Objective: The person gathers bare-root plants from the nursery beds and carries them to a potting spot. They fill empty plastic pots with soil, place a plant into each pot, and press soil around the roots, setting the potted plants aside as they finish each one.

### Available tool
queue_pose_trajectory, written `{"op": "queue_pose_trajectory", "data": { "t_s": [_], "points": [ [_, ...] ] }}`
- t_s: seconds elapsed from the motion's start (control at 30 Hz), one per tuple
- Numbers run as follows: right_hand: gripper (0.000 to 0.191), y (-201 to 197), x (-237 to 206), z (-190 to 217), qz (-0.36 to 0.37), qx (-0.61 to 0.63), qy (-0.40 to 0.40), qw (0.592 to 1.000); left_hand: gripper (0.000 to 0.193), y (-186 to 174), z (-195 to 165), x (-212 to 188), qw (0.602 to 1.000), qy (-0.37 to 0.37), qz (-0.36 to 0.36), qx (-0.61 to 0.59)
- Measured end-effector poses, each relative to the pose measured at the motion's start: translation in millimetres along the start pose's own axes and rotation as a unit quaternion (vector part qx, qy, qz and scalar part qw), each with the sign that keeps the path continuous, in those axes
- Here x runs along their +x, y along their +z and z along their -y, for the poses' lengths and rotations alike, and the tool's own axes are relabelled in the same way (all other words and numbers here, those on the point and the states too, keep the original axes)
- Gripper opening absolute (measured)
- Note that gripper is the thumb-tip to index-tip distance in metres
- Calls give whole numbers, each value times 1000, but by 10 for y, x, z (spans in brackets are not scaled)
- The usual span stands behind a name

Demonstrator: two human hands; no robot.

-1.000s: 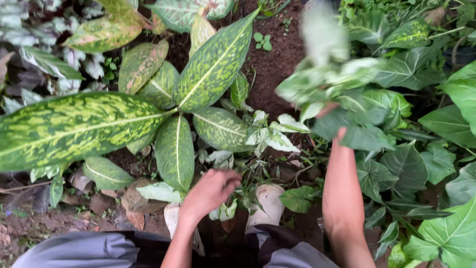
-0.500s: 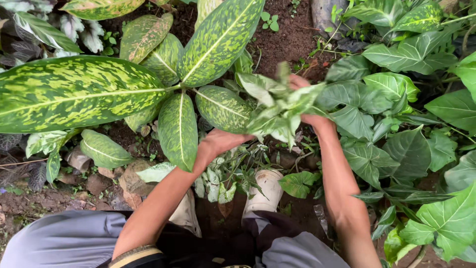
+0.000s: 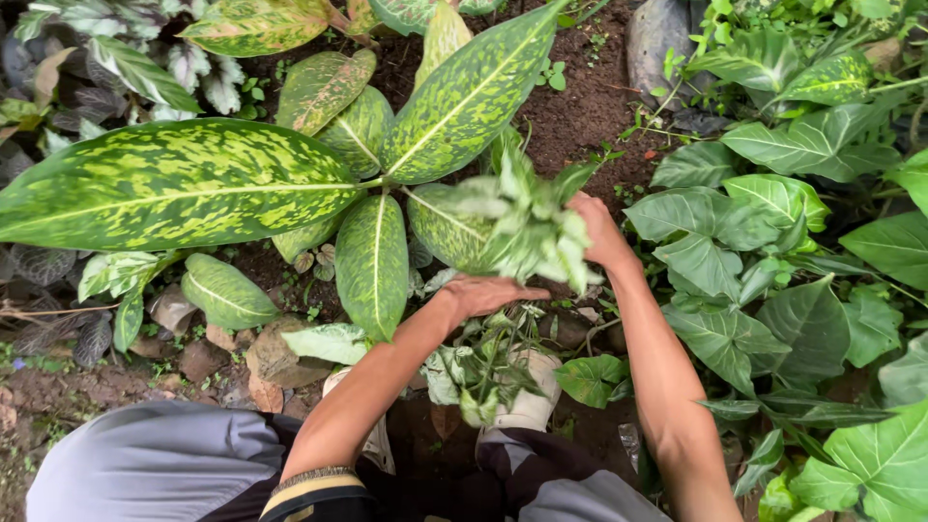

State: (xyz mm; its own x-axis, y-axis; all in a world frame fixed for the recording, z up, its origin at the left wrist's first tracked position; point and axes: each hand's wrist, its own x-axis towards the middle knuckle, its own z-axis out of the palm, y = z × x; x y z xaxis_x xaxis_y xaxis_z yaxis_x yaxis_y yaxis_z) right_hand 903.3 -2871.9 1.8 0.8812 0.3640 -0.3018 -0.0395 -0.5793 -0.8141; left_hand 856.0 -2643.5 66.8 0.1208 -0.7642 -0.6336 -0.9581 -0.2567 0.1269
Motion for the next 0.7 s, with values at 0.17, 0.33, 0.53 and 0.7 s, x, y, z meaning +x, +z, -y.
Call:
{"op": "queue_pose_trajectory", "data": {
  "t_s": [0.17,0.33,0.53,0.7],
  "points": [
    [39,-147,-261,-500,-145,-43,37,988,44,575,47,296,743,-33,-308,-593],
    [33,-10,-442,-924,-122,-106,93,982,33,876,54,882,536,-163,-500,-660],
    [27,481,-637,-805,-26,-102,133,985,36,792,-242,1378,398,-319,-445,-736],
    [60,645,-921,-247,-170,178,52,968,47,227,-463,1214,425,-325,-478,-696]
  ]
}}
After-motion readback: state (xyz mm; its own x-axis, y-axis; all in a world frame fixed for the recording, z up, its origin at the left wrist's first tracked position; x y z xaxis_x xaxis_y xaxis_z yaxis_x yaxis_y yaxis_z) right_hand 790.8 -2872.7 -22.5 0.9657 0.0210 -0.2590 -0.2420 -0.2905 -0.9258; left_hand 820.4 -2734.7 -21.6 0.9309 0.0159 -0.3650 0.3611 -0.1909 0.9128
